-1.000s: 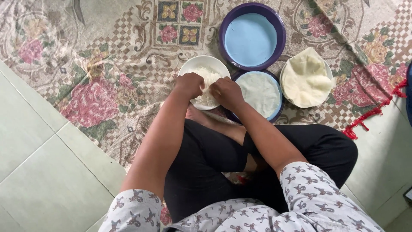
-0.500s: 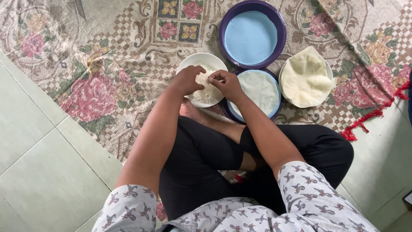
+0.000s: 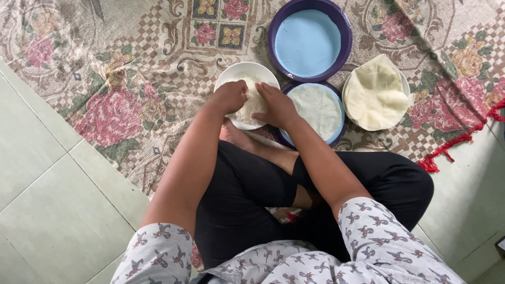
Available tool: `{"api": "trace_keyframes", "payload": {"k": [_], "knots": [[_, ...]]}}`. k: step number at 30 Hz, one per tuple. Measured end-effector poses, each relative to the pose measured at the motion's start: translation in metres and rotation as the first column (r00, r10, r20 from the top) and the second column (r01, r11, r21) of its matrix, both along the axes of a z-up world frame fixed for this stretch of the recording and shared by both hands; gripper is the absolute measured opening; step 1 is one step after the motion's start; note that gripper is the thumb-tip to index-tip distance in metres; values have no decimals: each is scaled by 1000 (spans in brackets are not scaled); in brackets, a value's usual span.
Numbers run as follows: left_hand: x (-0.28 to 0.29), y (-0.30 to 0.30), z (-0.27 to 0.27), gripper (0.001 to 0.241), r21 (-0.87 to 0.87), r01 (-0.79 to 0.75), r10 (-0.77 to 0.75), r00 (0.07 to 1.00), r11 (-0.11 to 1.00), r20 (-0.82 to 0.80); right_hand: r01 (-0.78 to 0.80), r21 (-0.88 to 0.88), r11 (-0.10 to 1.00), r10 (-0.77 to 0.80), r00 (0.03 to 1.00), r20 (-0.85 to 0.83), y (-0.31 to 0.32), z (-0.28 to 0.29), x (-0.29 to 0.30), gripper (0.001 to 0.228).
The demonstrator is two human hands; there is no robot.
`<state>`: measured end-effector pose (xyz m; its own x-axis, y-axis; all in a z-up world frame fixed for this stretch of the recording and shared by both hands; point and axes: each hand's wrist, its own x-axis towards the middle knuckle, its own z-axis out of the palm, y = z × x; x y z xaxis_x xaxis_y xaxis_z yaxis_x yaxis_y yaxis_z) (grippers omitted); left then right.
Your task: A person sitting on the floor is manually filling circular pastry wrappers with a white rice-like filling.
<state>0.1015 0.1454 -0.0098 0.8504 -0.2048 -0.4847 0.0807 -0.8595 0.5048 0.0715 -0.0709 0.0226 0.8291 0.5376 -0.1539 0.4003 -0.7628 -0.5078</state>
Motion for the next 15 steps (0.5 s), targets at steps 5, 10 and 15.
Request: {"api": "trace_keyframes", "payload": {"k": [5,10,15], "knots": [[2,3,5,25,-170,-109,109,994,979,-11,41,-19,999,-40,998,52,5,-28,1,63],[1,3,2,43,-103,-49,56,996,993,71,217,74,973,-217,976,-2,5,-40,3,37],[2,-4,-1,65,235,199,-212,977,951,32,380,419,825,-319,924,-210,6,-39,4,28]]}}
